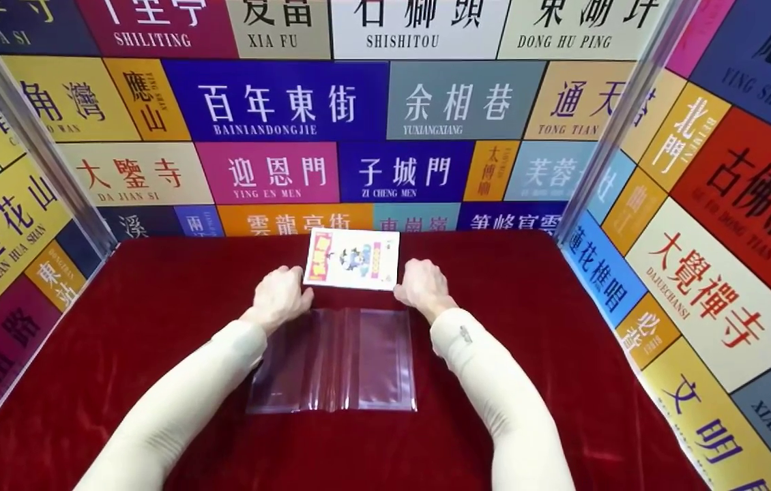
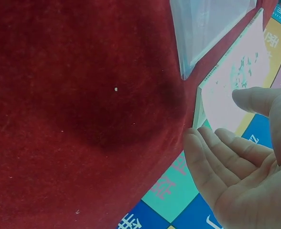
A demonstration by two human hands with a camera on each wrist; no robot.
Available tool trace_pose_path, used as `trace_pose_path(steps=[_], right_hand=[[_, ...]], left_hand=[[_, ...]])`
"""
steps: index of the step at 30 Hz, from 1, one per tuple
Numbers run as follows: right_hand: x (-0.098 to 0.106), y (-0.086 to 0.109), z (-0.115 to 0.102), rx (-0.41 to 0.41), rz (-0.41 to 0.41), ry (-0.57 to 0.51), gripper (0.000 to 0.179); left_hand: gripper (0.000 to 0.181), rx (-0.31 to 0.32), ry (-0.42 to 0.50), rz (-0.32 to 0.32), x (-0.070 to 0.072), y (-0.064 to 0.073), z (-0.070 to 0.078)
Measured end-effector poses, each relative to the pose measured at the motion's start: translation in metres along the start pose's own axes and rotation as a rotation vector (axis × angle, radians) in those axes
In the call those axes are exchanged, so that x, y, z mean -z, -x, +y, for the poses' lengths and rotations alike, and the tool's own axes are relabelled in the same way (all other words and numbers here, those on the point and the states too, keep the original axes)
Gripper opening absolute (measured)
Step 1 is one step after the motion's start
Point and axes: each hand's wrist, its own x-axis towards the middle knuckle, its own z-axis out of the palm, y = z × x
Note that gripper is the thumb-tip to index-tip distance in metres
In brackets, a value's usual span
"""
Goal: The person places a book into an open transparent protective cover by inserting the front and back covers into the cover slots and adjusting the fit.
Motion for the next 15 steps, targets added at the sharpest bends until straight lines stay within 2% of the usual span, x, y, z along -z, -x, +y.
trace_pose_path(steps=[4, 9, 15], right_hand=[[0.000, -0.004, -0.002, -0.037, -0.015, -0.016, 0.052], [-0.001, -0.009, -0.003, -0.079, -0.032, -0.037, 0.056], [-0.003, -0.013, -0.004, -0.108, -0.017, -0.060, 0.054]], left_hand=[[0.036, 0.012, 0.005, -0.003, 0.000, -0.004, 0.004], [0.040, 0.043, -0.015, -0.049, -0.002, -0.010, 0.008], [0.042, 0.086, -0.046, -0.069, -0.005, -0.016, 0.008]])
